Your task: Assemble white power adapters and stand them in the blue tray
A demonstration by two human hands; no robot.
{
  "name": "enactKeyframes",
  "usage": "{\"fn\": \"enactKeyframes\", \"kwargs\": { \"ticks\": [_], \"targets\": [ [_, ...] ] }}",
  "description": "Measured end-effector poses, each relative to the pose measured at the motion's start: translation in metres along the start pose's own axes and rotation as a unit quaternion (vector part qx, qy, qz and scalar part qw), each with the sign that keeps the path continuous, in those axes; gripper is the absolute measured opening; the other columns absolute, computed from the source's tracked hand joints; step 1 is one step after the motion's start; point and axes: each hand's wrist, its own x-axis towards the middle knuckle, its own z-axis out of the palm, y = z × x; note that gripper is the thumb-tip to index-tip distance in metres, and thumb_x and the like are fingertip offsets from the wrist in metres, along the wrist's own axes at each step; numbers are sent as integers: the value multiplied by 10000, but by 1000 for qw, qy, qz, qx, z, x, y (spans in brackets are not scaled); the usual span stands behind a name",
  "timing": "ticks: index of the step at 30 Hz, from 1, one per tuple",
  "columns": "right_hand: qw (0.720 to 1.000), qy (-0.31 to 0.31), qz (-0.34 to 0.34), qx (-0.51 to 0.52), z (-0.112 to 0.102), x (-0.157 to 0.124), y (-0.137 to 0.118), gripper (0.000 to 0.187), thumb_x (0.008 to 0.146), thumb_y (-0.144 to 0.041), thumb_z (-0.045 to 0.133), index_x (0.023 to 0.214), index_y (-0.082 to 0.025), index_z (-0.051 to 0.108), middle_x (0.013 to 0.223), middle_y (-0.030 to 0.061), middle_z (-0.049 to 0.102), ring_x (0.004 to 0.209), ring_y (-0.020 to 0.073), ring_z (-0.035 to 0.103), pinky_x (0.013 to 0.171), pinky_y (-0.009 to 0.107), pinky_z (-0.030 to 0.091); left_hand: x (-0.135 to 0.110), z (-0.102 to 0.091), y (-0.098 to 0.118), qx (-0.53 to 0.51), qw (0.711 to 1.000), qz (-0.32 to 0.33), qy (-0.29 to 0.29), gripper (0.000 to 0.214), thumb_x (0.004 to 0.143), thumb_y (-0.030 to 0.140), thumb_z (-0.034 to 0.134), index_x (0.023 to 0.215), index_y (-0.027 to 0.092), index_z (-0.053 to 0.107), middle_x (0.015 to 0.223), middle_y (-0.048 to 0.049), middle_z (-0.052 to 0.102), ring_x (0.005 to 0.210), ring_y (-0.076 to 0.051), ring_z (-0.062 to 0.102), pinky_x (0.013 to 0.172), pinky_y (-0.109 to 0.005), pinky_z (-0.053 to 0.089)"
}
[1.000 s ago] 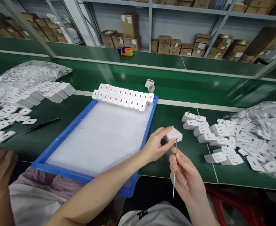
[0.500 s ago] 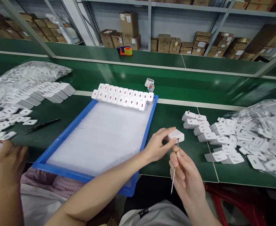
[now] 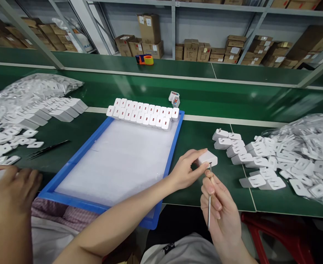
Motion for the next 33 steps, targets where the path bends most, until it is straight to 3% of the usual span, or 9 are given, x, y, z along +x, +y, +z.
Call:
{"fn": "enactKeyframes", "kwargs": {
  "ticks": [10, 18, 21, 24, 26, 27, 30, 32, 33],
  "targets": [
    [1000, 0, 0, -4, 0, 7, 0, 199, 856, -193, 777, 985, -162, 630, 671, -68, 571, 383, -23, 317, 404, 43, 402, 1, -1, -1, -11, 1000, 5, 4, 444, 962, 365, 594, 1370, 189, 613, 1162, -111, 652, 908, -174, 651, 853, -332, 570],
    [964, -102, 91, -228, -18, 3, -9, 267, 916, -428, 715, 962, -195, 593, 649, -19, 630, 297, 20, 365, 298, 125, 227, 9, -14, 1, -155, 981, -84, 78, 457, 967, 501, 569, 1274, 174, 657, 1297, -140, 639, 962, -196, 676, 806, -299, 581],
    [898, -14, -72, -434, -47, 9, -32, 301, 907, -481, 706, 988, -196, 654, 714, 44, 687, 377, 54, 421, 367, 182, 305, 10, -20, 6, -178, 978, -87, 63, 474, 973, 549, 539, 1237, 175, 664, 1218, -119, 674, 779, -134, 635, 722, -268, 556],
    [711, 93, -221, -661, -78, 27, -49, 309, 909, -512, 661, 964, -211, 703, 728, 62, 685, 470, 118, 468, 472, 270, 384, 9, -22, 8, -186, 978, -78, 48, 481, 969, 577, 528, 1214, 187, 667, 1203, -107, 677, 752, -124, 605, 701, -261, 535],
    [587, 90, -246, -766, -95, 39, -50, 321, 926, -513, 597, 908, -212, 705, 745, 71, 679, 528, 164, 521, 513, 309, 391, 9, -23, 8, -192, 978, -69, 39, 482, 967, 584, 524, 1211, 193, 665, 1222, -107, 667, 790, -136, 605, 704, -261, 531],
    [548, 79, -248, -795, -101, 44, -49, 325, 937, -501, 565, 882, -211, 699, 772, 78, 681, 574, 188, 557, 530, 319, 394, 9, -22, 8, -194, 978, -63, 35, 483, 966, 587, 522, 1210, 194, 664, 1227, -107, 664, 805, -142, 603, 703, -262, 530],
    [514, 62, -246, -820, -104, 52, -44, 314, 950, -479, 542, 904, -210, 698, 939, 104, 690, 689, 222, 605, 561, 331, 415, 10, -22, 10, -192, 980, -54, 27, 496, 964, 601, 512, 1201, 193, 665, 1218, -111, 663, 833, -160, 601, 690, -265, 528],
    [550, 63, -240, -798, -93, 54, -44, 341, 929, -520, 595, 1039, -216, 704, 1052, 114, 685, 687, 208, 590, 578, 340, 446, 10, -23, 12, -188, 980, -55, 24, 506, 961, 612, 505, 1192, 191, 667, 1212, -112, 663, 846, -169, 604, 680, -264, 526],
    [591, 58, -234, -770, -85, 55, -46, 387, 918, -541, 621, 1125, -221, 689, 1116, 118, 680, 718, 206, 601, 610, 347, 480, 9, -23, 13, -187, 980, -56, 23, 509, 961, 614, 501, 1186, 190, 668, 1210, -113, 663, 851, -171, 604, 675, -262, 525]
  ]
}}
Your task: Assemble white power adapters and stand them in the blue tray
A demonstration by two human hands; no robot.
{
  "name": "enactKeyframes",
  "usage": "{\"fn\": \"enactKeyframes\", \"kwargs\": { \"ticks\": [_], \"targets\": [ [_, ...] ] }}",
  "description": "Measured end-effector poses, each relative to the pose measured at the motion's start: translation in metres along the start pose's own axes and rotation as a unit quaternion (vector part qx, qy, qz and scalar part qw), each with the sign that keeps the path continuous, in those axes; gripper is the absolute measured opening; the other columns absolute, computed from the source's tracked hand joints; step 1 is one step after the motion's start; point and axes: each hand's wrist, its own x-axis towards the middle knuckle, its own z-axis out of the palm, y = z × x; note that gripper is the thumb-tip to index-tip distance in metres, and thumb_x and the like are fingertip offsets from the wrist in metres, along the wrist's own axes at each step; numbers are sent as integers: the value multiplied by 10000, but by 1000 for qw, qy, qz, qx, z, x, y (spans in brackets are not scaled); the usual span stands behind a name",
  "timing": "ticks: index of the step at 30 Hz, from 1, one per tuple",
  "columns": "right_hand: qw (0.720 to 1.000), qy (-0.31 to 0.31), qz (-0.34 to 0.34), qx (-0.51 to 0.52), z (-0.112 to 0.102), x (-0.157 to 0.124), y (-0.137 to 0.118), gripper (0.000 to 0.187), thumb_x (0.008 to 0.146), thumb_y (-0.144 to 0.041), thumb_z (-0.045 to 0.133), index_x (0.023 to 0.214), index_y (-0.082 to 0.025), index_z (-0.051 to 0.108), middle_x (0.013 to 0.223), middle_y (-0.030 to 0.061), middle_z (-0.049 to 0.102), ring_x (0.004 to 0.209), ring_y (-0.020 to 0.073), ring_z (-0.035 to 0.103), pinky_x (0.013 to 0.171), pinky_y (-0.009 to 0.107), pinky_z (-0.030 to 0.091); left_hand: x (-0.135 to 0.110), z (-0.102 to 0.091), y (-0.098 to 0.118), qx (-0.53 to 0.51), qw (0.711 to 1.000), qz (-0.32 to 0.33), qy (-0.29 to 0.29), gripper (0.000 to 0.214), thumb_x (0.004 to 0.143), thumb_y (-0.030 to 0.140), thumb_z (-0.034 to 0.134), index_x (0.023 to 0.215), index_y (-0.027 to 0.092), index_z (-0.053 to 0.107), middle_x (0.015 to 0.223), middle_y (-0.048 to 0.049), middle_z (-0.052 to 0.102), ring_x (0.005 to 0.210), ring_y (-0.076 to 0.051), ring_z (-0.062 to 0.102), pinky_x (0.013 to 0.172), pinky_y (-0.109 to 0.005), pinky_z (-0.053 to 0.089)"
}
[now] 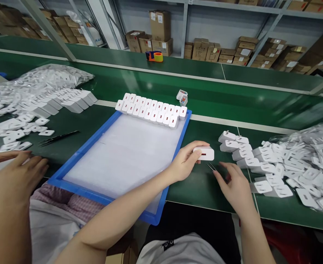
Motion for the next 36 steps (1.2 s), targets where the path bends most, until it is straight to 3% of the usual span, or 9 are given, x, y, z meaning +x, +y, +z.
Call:
{"fn": "enactKeyframes", "kwargs": {
  "ticks": [2, 4, 6, 9, 13, 16, 20, 27, 36],
  "targets": [
    [989, -23, 21, 145, -8, 10, -18, 481, 909, -566, 651, 1257, -236, 639, 1215, 115, 667, 863, 220, 646, 727, 361, 546, -1, 0, 1, -1, 1000, -2, 1, 501, 959, 607, 503, 1177, 188, 671, 1205, -111, 663, 850, -172, 600, 666, -259, 520],
    [958, -72, 35, 276, -14, 24, -37, 524, 899, -574, 676, 1307, -250, 610, 1254, 102, 659, 1008, 230, 662, 844, 369, 570, -1, -1, 1, -9, 1000, -3, 2, 478, 955, 586, 520, 1167, 187, 676, 1189, -108, 666, 847, -173, 596, 661, -259, 512],
    [931, -127, 34, 341, -16, 39, -53, 551, 870, -573, 716, 1305, -252, 609, 1247, 93, 664, 1040, 228, 669, 891, 373, 574, -1, -2, -1, -28, 1000, -5, 6, 452, 952, 561, 538, 1157, 184, 679, 1163, -102, 666, 833, -170, 590, 661, -263, 503],
    [916, -171, 27, 361, -10, 61, -65, 496, 842, -571, 746, 1197, -234, 662, 1144, 84, 707, 988, 227, 685, 895, 380, 575, 2, -4, -5, -50, 998, -19, 31, 435, 959, 529, 535, 1164, 172, 674, 1083, -91, 660, 766, -150, 566, 684, -283, 498],
    [913, -125, 31, 388, 9, 84, -59, 487, 773, -610, 789, 1040, -208, 727, 1018, 79, 740, 940, 232, 687, 906, 391, 562, 8, -9, -6, 50, 993, -65, 82, 406, 982, 455, 516, 1265, 217, 681, 1107, -79, 586, 836, -159, 582, 827, -338, 526],
    [908, -97, 37, 406, 23, 91, -49, 498, 752, -621, 800, 1008, -199, 731, 1004, 88, 740, 956, 238, 686, 923, 397, 558, 12, -11, -4, 100, 984, -95, 111, 328, 934, 346, 633, 1239, 263, 723, 1036, -51, 568, 934, -177, 597, 962, -382, 504],
    [905, -75, 43, 416, 33, 90, -42, 511, 749, -622, 805, 1044, -215, 709, 1091, 91, 728, 1022, 244, 682, 963, 411, 557, 18, -13, -5, 9, 977, -112, 183, 267, 809, 200, 774, 1074, 180, 749, 908, -33, 646, 831, -154, 614, 881, -339, 516],
    [911, -68, 44, 405, 31, 80, -38, 473, 806, -627, 757, 1031, -212, 727, 1146, 107, 703, 1071, 258, 676, 979, 435, 564, 39, -32, -23, -100, 922, -138, 348, 306, 792, 226, 830, 934, 155, 569, 802, -7, 670, 744, -111, 658, 835, -280, 528],
    [913, -42, 12, 407, 38, 78, -29, 439, 827, -598, 742, 1007, -199, 700, 1118, 110, 690, 1033, 239, 673, 929, 418, 577, 65, -46, -18, -169, 878, -162, 418, 277, 872, 161, 761, 730, 140, 524, 692, -1, 642, 663, -94, 644, 763, -261, 567]
  ]
}}
